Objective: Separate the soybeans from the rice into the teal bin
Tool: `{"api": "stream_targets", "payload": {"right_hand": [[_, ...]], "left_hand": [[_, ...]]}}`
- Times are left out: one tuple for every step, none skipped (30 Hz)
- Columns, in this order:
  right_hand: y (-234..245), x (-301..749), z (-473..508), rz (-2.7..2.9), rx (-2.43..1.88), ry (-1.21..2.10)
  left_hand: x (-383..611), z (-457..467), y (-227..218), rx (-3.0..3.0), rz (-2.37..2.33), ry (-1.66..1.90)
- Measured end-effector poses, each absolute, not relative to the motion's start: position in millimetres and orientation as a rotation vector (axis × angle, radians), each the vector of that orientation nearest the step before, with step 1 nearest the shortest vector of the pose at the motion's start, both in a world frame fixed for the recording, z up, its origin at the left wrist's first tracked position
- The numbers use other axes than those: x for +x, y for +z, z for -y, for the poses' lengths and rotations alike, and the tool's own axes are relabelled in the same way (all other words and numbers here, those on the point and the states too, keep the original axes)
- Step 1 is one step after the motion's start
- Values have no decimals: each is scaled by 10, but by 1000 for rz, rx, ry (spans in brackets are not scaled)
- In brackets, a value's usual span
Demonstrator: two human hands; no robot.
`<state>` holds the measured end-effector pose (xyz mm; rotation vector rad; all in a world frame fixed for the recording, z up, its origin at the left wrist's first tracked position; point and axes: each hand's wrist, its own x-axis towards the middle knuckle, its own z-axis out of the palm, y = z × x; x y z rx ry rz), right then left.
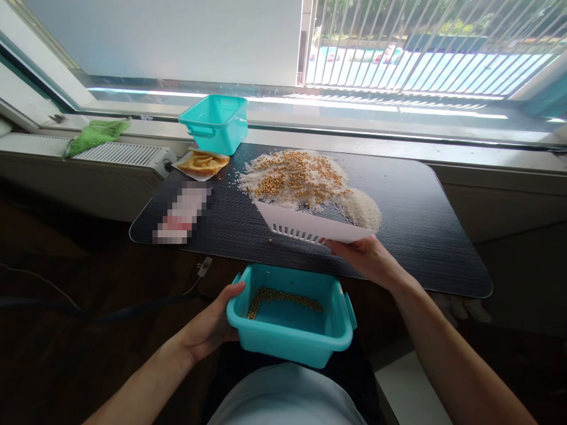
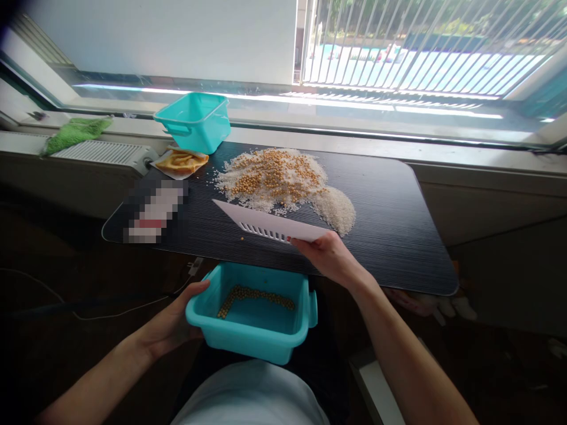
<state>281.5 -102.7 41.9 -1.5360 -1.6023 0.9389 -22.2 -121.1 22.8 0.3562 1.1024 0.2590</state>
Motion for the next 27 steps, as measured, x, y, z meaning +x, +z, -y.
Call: {"api": "stream_targets", "payload": {"right_hand": [[403, 2773, 974, 1640, -1522, 930], [395, 2737, 925, 1671, -1504, 939], [398, 2709, 887, 1696, -1497, 955], [410, 2692, 865, 1717, -1496, 981], [430, 2687, 862, 1734, -1502, 1014], [457, 2695, 879, 1749, -1509, 1051], [486, 2716, 913, 1762, -1514, 1090], [513, 2748, 960, 1769, -1510, 1127], [535, 2791, 1012, 1764, -1504, 1153], [550, 2841, 1064, 1742, -1502, 1162], [556, 2899, 1109, 1695, -1513, 1140], [554, 2961, 1143, 1632, -1543, 1075], [543, 3027, 1163, 1563, -1586, 991], [528, 3094, 1168, 1487, -1645, 893], [509, 3159, 1159, 1416, -1705, 800], [490, 3220, 1139, 1354, -1761, 732], [473, 3274, 1110, 1307, -1803, 683], [458, 3317, 1077, 1276, -1826, 656], [446, 3349, 1043, 1260, -1835, 644], [435, 3368, 1010, 1258, -1835, 644], [425, 3375, 981, 1262, -1828, 654], [416, 3373, 956, 1270, -1817, 670], [408, 3364, 936, 1279, -1808, 682], [401, 3352, 921, 1288, -1806, 686], [397, 3337, 912, 1299, -1808, 688], [396, 3323, 905, 1313, -1807, 692], [399, 3310, 900, 1330, -1803, 698]], "left_hand": [[-232, 1207, 230, 359, -1110, 263], [-245, 1204, 232, 360, -1120, 267], [-261, 1203, 236, 360, -1131, 270], [-281, 1203, 240, 359, -1140, 273], [-301, 1205, 245, 357, -1143, 277], [-321, 1209, 248, 358, -1138, 282], [-339, 1214, 249, 359, -1127, 286], [-351, 1219, 247, 361, -1114, 289], [-358, 1223, 243, 364, -1101, 290], [-358, 1226, 236, 366, -1092, 288], [-351, 1227, 228, 366, -1089, 283], [-338, 1226, 219, 365, -1089, 277], [-320, 1223, 211, 363, -1090, 268], [-298, 1220, 204, 362, -1091, 259], [-275, 1217, 201, 361, -1089, 251], [-251, 1214, 200, 361, -1086, 244], [-229, 1213, 202, 362, -1083, 237], [-210, 1214, 205, 364, -1080, 232], [-195, 1216, 209, 367, -1081, 228], [-184, 1219, 212, 368, -1081, 226], [-177, 1222, 215, 369, -1082, 227], [-173, 1225, 217, 368, -1083, 231], [-172, 1227, 218, 367, -1082, 234], [-172, 1229, 218, 367, -1080, 237], [-174, 1228, 220, 367, -1079, 237], [-175, 1227, 222, 368, -1077, 235], [-177, 1224, 226, 368, -1077, 233]]}}
